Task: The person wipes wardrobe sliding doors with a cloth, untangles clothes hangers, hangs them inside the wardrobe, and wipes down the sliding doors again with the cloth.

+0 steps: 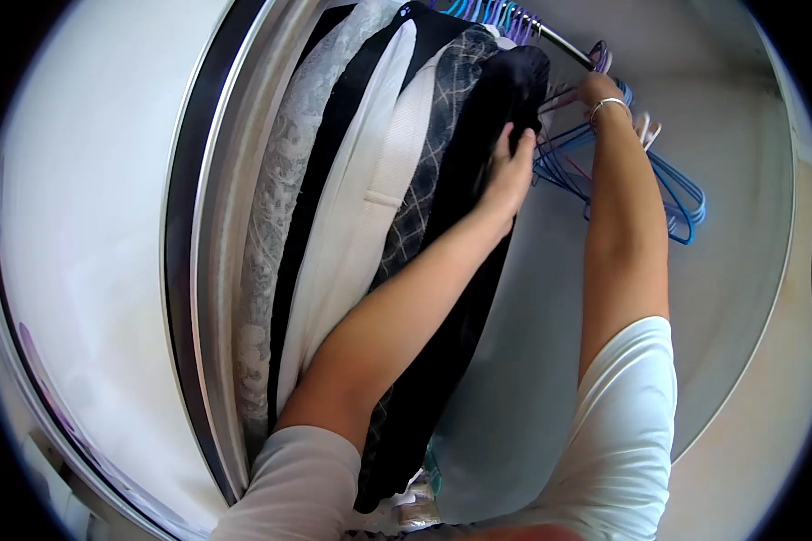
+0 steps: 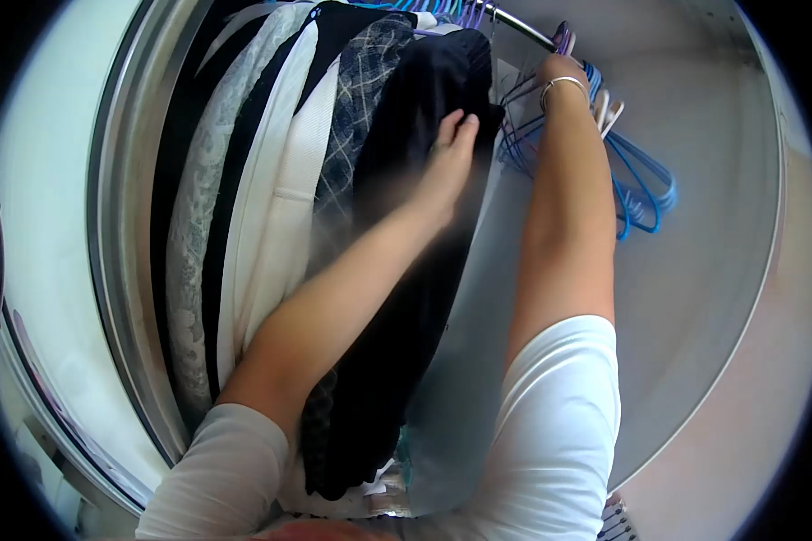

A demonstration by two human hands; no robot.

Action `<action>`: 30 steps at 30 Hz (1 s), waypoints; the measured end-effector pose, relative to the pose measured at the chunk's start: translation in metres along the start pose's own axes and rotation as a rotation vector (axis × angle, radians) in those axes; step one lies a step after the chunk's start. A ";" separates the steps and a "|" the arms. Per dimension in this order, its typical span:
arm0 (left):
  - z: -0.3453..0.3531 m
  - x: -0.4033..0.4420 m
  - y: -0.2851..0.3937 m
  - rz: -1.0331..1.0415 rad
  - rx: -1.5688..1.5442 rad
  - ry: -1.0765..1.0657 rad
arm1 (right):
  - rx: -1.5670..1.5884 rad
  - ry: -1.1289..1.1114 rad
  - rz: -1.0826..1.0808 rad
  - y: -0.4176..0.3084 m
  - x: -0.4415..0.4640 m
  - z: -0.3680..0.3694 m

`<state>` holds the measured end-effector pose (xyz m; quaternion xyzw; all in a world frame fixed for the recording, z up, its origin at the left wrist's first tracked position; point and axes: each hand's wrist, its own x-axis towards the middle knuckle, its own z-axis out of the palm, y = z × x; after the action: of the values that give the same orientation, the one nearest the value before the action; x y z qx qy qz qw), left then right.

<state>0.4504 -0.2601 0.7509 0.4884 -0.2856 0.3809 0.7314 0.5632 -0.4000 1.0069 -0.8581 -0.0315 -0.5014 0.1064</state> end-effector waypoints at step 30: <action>0.036 -0.046 0.078 1.032 0.121 -0.039 | 0.517 0.395 -0.576 -0.035 -0.078 -0.023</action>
<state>0.3584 -0.2880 0.7663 0.3325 -0.4803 0.6984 0.4135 0.4994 -0.3665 0.9557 -0.6470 -0.3733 -0.6407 0.1775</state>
